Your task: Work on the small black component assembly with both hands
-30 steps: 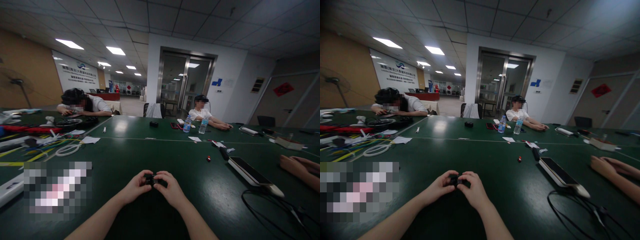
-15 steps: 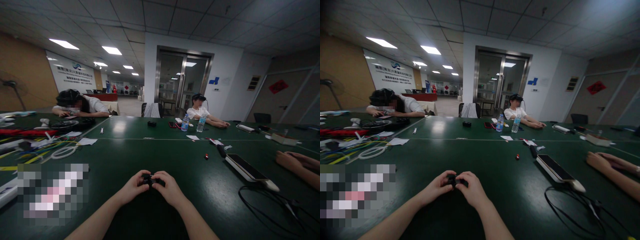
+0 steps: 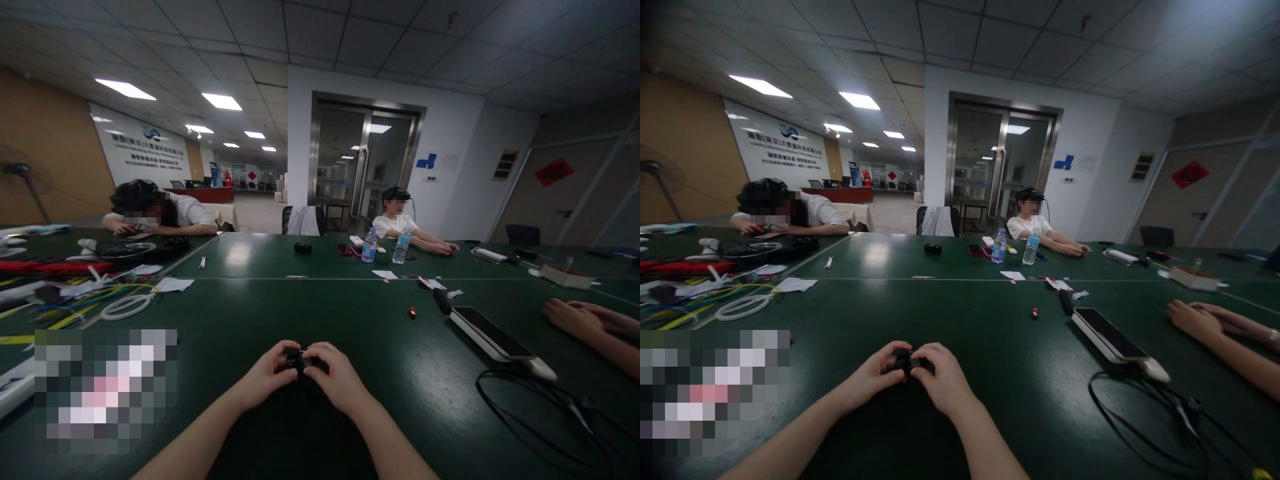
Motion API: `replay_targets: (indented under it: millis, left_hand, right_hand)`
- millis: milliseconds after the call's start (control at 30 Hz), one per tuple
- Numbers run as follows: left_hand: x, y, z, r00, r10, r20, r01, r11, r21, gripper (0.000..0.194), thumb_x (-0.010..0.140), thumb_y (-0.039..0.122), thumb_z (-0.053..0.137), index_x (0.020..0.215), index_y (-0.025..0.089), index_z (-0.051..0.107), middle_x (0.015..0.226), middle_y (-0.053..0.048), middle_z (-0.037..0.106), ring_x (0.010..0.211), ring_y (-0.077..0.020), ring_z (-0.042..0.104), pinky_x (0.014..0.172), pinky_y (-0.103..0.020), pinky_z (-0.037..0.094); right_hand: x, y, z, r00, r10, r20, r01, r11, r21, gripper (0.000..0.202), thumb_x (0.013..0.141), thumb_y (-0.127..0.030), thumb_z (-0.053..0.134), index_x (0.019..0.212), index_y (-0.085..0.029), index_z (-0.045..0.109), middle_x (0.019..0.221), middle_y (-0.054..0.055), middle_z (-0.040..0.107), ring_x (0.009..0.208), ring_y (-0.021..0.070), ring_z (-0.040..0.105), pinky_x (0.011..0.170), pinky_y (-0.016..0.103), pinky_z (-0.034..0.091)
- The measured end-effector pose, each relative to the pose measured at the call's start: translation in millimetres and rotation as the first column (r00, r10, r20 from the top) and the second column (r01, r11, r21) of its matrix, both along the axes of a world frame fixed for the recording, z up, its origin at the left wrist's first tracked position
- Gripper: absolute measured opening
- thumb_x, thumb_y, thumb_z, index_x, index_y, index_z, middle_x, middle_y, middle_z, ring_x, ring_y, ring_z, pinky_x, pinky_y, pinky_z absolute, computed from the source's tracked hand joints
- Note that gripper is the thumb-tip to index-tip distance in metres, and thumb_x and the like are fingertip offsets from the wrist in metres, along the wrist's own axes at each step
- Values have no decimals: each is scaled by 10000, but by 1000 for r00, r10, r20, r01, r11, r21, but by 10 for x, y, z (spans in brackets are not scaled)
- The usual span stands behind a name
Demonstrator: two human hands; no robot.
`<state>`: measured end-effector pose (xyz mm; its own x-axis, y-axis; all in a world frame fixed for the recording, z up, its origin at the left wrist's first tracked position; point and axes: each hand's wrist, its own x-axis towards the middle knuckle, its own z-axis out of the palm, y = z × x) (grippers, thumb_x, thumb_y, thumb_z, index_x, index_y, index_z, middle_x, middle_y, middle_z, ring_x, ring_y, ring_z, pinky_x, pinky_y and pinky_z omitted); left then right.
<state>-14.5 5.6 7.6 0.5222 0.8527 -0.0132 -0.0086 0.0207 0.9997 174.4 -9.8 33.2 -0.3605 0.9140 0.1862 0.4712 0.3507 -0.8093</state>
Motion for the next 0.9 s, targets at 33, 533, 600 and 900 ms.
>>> replay_targets:
  millis: [33, 533, 600, 900]
  left_hand:
    - [-1, 4, -8, 1000, 0, -1, 0, 1000, 3, 393, 740, 206, 608, 1087, 233, 426, 896, -8, 593, 811, -156, 567, 737, -317, 421]
    - [14, 0, -4, 1000, -11, 4, 11, 1000, 28, 374, 751, 168, 584, 1081, 225, 417, 912, -10, 594, 826, -154, 569, 748, -316, 420]
    - [13, -8, 6, 1000, -10, 11, 10, 1000, 25, 376, 750, 172, 585, 1081, 227, 417, 920, -11, 594, 838, -158, 569, 756, -322, 418]
    - [21, -13, 9, 1000, -9, -22, 10, 1000, 26, 396, 743, 194, 595, 1094, 225, 414, 881, -7, 589, 799, -157, 565, 709, -304, 409]
  right_hand:
    - [-2, 1, -7, 1000, 0, 0, 0, 1000, 10, 195, 760, -194, 554, 928, -280, 606, 1052, -18, 552, 1009, 163, 527, 890, 310, 405]
    - [-28, -15, 6, 1000, -12, -14, 12, 1000, 17, 184, 770, -178, 536, 927, -252, 595, 1077, 0, 539, 1030, 161, 516, 912, 311, 401]
    - [-31, -20, 12, 1000, -14, -9, 14, 1000, 20, 177, 770, -178, 536, 922, -245, 598, 1075, 5, 540, 1030, 164, 517, 917, 315, 401]
    - [-23, -31, 24, 999, -13, 38, 13, 1000, 3, 196, 772, -200, 544, 946, -268, 604, 1122, -4, 522, 1072, 167, 491, 941, 335, 391]
